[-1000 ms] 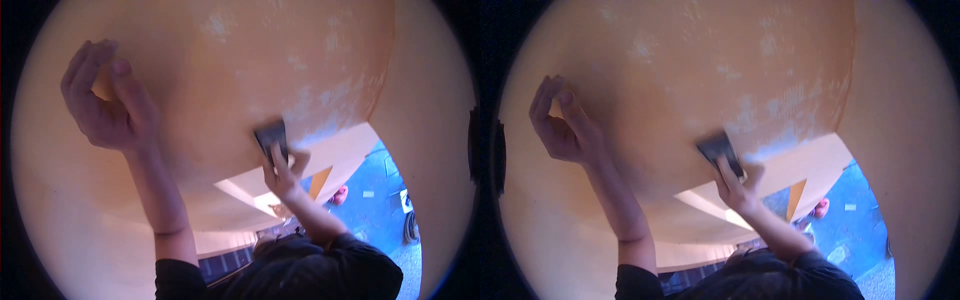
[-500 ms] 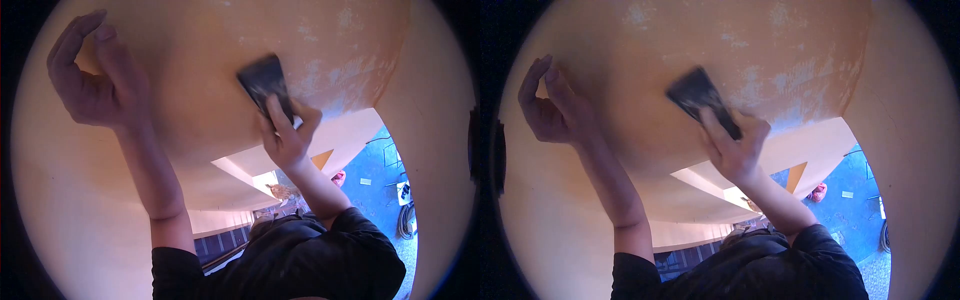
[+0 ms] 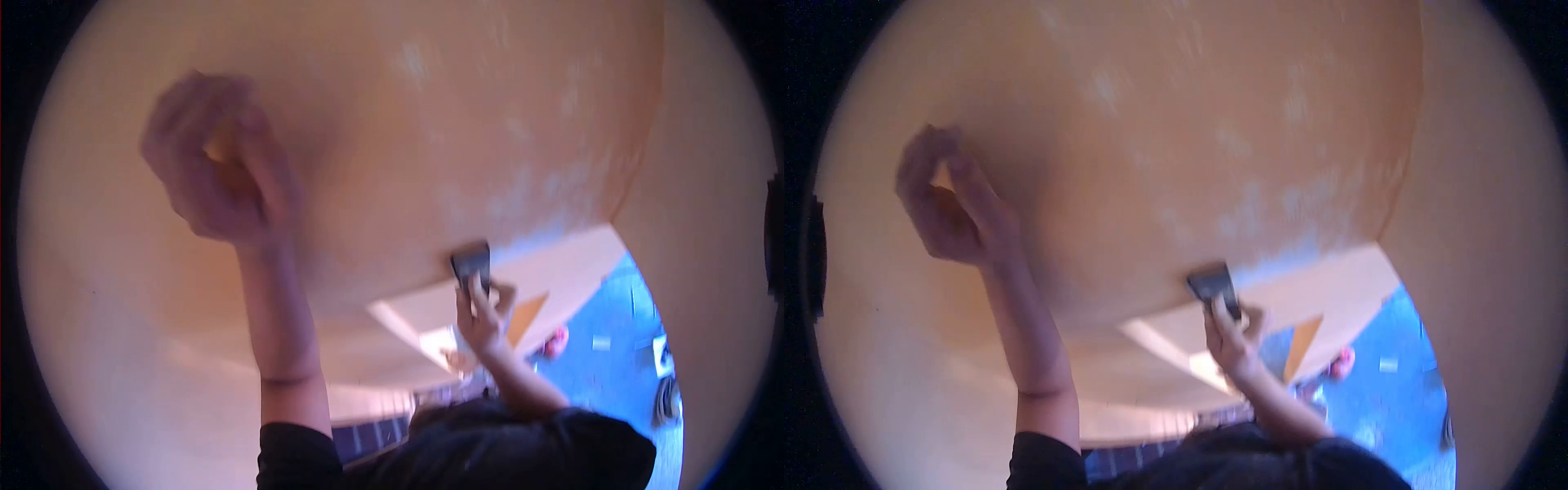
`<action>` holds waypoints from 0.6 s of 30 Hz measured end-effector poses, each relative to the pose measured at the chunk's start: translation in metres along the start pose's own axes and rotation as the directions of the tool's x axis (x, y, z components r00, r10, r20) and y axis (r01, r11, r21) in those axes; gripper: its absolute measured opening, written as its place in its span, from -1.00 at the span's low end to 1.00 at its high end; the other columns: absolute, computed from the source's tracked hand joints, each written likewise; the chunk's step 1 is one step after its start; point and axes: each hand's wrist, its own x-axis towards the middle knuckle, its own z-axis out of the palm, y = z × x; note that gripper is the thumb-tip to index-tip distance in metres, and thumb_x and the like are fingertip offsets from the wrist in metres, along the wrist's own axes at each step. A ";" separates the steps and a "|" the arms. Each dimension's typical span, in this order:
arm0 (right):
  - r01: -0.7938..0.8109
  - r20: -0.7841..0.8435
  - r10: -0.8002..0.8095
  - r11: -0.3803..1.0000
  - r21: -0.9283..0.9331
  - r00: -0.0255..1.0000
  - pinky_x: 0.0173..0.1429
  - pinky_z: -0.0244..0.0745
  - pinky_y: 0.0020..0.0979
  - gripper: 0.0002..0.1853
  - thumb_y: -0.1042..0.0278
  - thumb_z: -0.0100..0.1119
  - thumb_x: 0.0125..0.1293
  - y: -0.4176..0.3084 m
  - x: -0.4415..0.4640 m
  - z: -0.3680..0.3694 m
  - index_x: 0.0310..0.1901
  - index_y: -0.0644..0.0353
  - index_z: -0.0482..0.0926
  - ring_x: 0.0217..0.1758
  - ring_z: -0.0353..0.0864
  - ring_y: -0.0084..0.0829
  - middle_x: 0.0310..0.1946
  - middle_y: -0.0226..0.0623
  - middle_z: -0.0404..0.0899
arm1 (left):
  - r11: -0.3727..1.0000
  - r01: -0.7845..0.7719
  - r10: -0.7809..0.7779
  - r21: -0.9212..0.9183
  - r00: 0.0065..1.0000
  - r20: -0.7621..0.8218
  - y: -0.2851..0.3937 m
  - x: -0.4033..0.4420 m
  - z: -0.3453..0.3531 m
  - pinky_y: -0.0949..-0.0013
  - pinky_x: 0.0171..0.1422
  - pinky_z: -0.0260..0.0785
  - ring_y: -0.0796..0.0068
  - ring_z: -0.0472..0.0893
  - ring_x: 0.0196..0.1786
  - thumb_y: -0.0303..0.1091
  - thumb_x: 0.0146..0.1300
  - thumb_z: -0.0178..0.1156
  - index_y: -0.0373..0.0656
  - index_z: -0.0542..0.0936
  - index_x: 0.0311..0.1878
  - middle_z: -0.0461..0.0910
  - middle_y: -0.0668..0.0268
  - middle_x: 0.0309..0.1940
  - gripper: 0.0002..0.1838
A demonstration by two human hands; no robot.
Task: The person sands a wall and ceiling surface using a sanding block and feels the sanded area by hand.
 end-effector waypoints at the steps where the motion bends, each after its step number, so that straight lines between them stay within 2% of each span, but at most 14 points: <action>1: 0.044 -0.052 -0.045 0.999 -0.006 0.998 -0.07 0.46 -0.24 -0.56 0.57 0.42 0.04 -0.002 0.031 0.010 0.03 0.29 0.66 -0.15 0.49 -0.12 -0.18 0.03 0.52 | 0.999 -0.035 0.035 -0.002 0.997 0.065 0.001 0.002 0.000 0.32 0.06 0.50 0.32 0.61 -0.08 -0.52 0.33 0.14 -0.34 0.57 -0.12 0.62 0.16 -0.19 -0.88; 3: -0.001 -0.030 0.000 1.000 -0.027 1.000 -0.05 0.45 -0.24 -0.56 0.56 0.42 0.04 -0.032 0.060 0.000 0.04 0.29 0.66 -0.13 0.47 -0.12 -0.18 0.02 0.51 | 1.000 0.014 -0.016 0.023 0.996 0.085 0.006 0.001 0.001 0.32 0.07 0.49 0.31 0.60 -0.06 -0.51 0.33 0.15 -0.34 0.56 -0.11 0.61 0.17 -0.19 -0.87; 5: 0.052 -0.136 -0.049 0.998 0.019 0.990 -0.01 0.42 -0.24 -0.53 0.55 0.42 0.04 -0.045 0.109 0.003 0.06 0.31 0.64 -0.12 0.45 -0.11 -0.20 0.02 0.49 | 0.997 0.043 -0.048 0.068 0.996 0.072 0.006 0.000 0.008 0.31 0.08 0.49 0.30 0.59 -0.05 -0.49 0.32 0.15 -0.33 0.56 -0.10 0.61 0.17 -0.18 -0.86; 7: 0.040 -0.098 -0.041 0.999 -0.015 0.994 0.00 0.41 -0.23 -0.53 0.53 0.41 0.06 -0.040 0.089 -0.001 0.07 0.32 0.63 -0.12 0.44 -0.10 -0.19 0.03 0.48 | 0.998 0.062 -0.062 -0.002 0.998 0.003 0.004 0.002 0.012 0.28 -0.05 0.45 0.23 0.55 -0.11 -0.49 0.13 0.21 -0.29 0.62 -0.20 0.63 0.22 -0.29 -0.84; 9: 0.026 -0.032 -0.028 0.998 -0.054 0.999 0.00 0.39 -0.20 -0.54 0.51 0.39 0.08 -0.020 0.047 -0.001 0.08 0.33 0.62 -0.10 0.42 -0.08 -0.15 0.06 0.45 | 0.999 0.044 -0.044 0.009 0.999 0.012 0.008 0.002 0.006 0.28 -0.05 0.45 0.22 0.55 -0.11 -0.49 0.11 0.21 -0.28 0.62 -0.21 0.63 0.22 -0.29 -0.83; 10: -0.026 -0.054 0.028 0.999 0.047 0.998 -0.01 0.39 -0.20 -0.55 0.49 0.39 0.10 -0.014 0.032 0.005 0.08 0.33 0.62 -0.09 0.41 -0.07 -0.13 0.06 0.43 | 0.999 0.053 -0.053 0.009 0.998 0.045 0.007 0.003 0.006 0.28 -0.06 0.44 0.20 0.55 -0.11 -0.49 0.10 0.21 -0.28 0.62 -0.21 0.64 0.22 -0.28 -0.83; 12: 0.058 -0.122 -0.065 0.996 -0.063 0.990 -0.01 0.39 -0.23 -0.55 0.47 0.39 0.11 -0.032 0.075 0.005 0.09 0.32 0.62 -0.09 0.41 -0.07 -0.15 0.05 0.43 | 0.999 0.022 -0.024 0.045 0.999 0.035 0.001 0.008 0.004 0.27 -0.06 0.44 0.20 0.55 -0.11 -0.49 0.09 0.22 -0.26 0.62 -0.21 0.63 0.22 -0.28 -0.82; 14: 0.009 -0.094 -0.016 0.997 -0.076 0.995 -0.02 0.39 -0.25 -0.55 0.45 0.39 0.12 -0.055 0.127 -0.003 0.09 0.32 0.62 -0.11 0.41 -0.09 -0.17 0.01 0.43 | 0.998 0.039 -0.043 0.055 0.997 0.064 0.008 0.001 0.007 0.26 -0.06 0.44 0.20 0.55 -0.11 -0.49 0.09 0.22 -0.25 0.62 -0.20 0.63 0.22 -0.27 -0.82; 16: -0.001 -0.068 -0.006 0.995 -0.100 0.998 -0.02 0.38 -0.25 -0.54 0.45 0.38 0.12 -0.056 0.116 -0.009 0.10 0.31 0.62 -0.11 0.41 -0.10 -0.18 0.00 0.42 | 0.980 0.173 -0.178 -0.099 0.983 -0.048 0.007 0.001 0.008 0.25 -0.05 0.44 0.19 0.55 -0.10 -0.49 0.06 0.22 -0.23 0.62 -0.21 0.63 0.22 -0.26 -0.81; 17: 0.011 -0.077 -0.021 0.993 -0.118 0.997 -0.02 0.38 -0.26 -0.54 0.45 0.38 0.12 -0.054 0.117 -0.008 0.10 0.31 0.61 -0.12 0.40 -0.11 -0.18 -0.02 0.42 | 0.982 0.163 -0.169 -0.091 0.984 -0.062 0.007 0.003 0.003 0.25 -0.05 0.44 0.19 0.55 -0.10 -0.49 0.06 0.22 -0.23 0.62 -0.21 0.63 0.22 -0.26 -0.81; 18: 0.014 -0.080 -0.022 0.995 -0.095 0.997 -0.01 0.37 -0.26 -0.54 0.46 0.38 0.12 -0.039 0.096 -0.004 0.11 0.30 0.61 -0.13 0.40 -0.12 -0.19 -0.03 0.41 | 0.994 0.107 -0.107 -0.032 0.994 -0.002 0.006 0.001 0.003 0.24 -0.05 0.43 0.18 0.55 -0.10 -0.50 0.06 0.22 -0.23 0.62 -0.21 0.62 0.21 -0.27 -0.81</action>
